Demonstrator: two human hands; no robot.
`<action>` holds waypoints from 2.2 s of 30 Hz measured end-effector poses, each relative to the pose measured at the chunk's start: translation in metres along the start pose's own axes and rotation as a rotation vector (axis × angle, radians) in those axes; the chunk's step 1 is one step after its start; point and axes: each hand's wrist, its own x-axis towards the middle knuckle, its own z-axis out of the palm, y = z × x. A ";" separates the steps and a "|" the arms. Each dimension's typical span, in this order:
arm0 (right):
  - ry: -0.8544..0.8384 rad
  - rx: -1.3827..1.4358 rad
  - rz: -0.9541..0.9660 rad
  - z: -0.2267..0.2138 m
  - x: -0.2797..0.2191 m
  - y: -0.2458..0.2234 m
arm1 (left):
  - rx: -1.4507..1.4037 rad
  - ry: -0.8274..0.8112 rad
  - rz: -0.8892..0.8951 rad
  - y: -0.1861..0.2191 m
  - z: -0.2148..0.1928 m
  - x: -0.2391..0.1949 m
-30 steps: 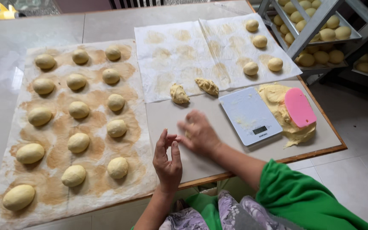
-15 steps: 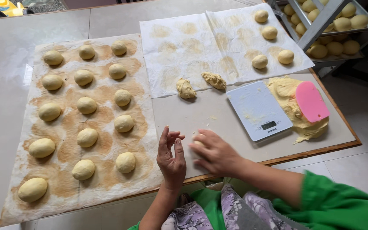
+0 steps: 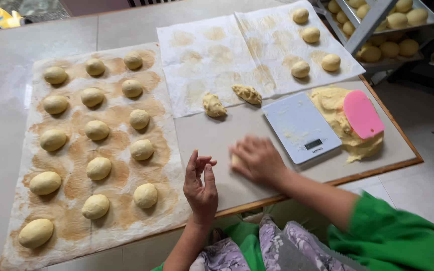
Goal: The person portions a large mass of dough into smaller pieces using a pink dough scraper and a digital scale. They roll each piece into a ball by hand and place it on a parchment-lined tray. The process is repeated multiple times throughout the clip.
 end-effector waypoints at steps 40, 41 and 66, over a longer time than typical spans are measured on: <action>0.021 0.332 0.130 0.040 0.033 -0.026 | -0.114 0.089 -0.010 -0.005 0.001 -0.002; -0.024 0.349 0.022 0.021 0.024 -0.044 | -0.119 0.102 -0.021 -0.004 0.001 -0.003; -0.037 0.227 -0.103 -0.004 0.013 -0.071 | -0.160 0.144 -0.047 -0.001 -0.002 -0.004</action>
